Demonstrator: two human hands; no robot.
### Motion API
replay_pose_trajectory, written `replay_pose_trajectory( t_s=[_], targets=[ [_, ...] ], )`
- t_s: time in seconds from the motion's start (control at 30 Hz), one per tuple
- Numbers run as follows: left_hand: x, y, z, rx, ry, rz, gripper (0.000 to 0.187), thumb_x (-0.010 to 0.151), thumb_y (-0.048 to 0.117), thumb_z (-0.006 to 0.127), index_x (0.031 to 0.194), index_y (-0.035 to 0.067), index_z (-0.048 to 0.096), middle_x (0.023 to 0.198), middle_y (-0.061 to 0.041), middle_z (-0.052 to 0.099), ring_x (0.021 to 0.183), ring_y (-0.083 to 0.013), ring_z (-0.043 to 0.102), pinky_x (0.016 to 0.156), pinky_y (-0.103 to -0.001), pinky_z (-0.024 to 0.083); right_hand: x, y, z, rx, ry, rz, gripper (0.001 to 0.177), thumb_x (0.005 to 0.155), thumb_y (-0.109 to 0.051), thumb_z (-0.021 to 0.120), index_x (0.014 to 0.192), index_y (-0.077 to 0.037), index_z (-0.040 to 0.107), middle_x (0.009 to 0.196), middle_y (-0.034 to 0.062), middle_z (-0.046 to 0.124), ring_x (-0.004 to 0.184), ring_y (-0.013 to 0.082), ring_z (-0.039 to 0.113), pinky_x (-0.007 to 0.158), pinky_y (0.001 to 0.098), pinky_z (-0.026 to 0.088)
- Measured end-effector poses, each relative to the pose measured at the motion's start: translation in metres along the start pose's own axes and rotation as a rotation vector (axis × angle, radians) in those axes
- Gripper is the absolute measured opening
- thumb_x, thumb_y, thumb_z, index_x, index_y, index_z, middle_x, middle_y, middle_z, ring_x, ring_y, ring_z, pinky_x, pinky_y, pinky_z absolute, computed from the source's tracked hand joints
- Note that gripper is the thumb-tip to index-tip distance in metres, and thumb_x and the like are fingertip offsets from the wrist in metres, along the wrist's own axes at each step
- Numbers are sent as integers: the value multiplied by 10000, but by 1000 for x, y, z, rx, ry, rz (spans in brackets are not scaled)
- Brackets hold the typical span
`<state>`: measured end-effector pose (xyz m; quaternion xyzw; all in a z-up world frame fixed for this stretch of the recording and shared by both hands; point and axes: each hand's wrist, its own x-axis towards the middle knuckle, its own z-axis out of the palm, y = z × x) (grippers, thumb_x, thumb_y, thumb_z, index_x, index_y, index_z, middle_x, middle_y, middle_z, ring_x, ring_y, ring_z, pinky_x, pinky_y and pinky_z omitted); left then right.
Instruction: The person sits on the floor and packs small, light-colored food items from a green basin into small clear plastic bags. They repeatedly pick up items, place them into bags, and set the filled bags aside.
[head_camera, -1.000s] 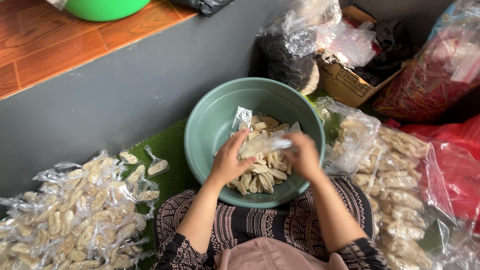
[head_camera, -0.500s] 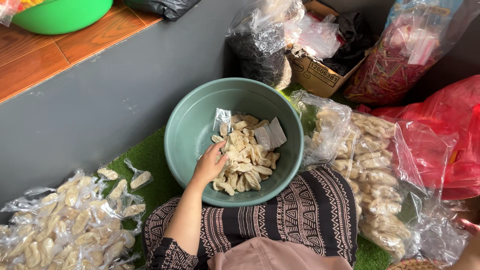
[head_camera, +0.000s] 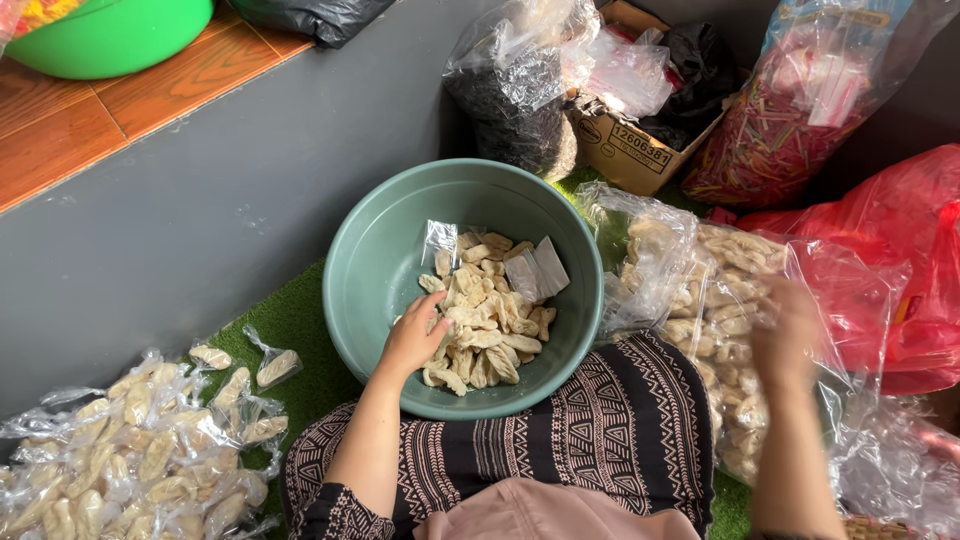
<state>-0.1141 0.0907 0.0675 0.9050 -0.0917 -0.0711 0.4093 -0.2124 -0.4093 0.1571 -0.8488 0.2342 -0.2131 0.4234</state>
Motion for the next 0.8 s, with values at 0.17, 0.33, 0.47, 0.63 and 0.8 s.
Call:
replay_pose_trajectory(
  t_s=[0.17, 0.33, 0.47, 0.63, 0.8],
  targets=[
    [2, -3, -2, 23, -16, -12, 505, 941, 281, 642, 1426, 186, 536, 1424, -44, 591, 1164, -253, 675, 965, -385, 537, 43, -20, 159, -550, -432, -521, 368, 963, -72, 484, 1270, -131, 679, 1257, 121, 683, 1161, 325, 646, 936, 456, 537],
    [3, -6, -5, 11, -18, -36, 502, 933, 266, 646, 1420, 199, 546, 1347, -49, 629, 1154, -264, 674, 951, -385, 544, 125, 33, 248, -875, -599, -245, 330, 1008, -110, 451, 1240, -22, 669, 1300, 202, 661, 1181, 374, 658, 986, 464, 536],
    [7, -8, -3, 3, 3, -15, 477, 925, 257, 653, 1387, 173, 567, 1330, -61, 634, 1130, -273, 680, 933, -393, 544, 135, 60, 240, -1238, -751, -72, 388, 1048, -164, 438, 1331, -64, 685, 1385, 132, 713, 1252, 254, 692, 1113, 426, 494],
    [5, -10, -3, 5, -15, -11, 459, 930, 263, 654, 1371, 154, 586, 1296, -80, 646, 1103, -282, 688, 922, -395, 548, 141, 68, 207, -1579, -529, 27, 700, 1010, -513, 457, 1535, -51, 414, 1575, 161, 414, 1388, 343, 454, 1183, 549, 267],
    [4, -11, -3, 31, -17, -8, 453, 932, 266, 651, 1366, 153, 590, 1295, -72, 647, 1105, -278, 682, 921, -397, 546, 150, 85, 188, -1366, -400, 148, 506, 1022, -403, 499, 1379, -58, 594, 1420, 161, 587, 1339, 325, 532, 1147, 495, 343]
  ],
)
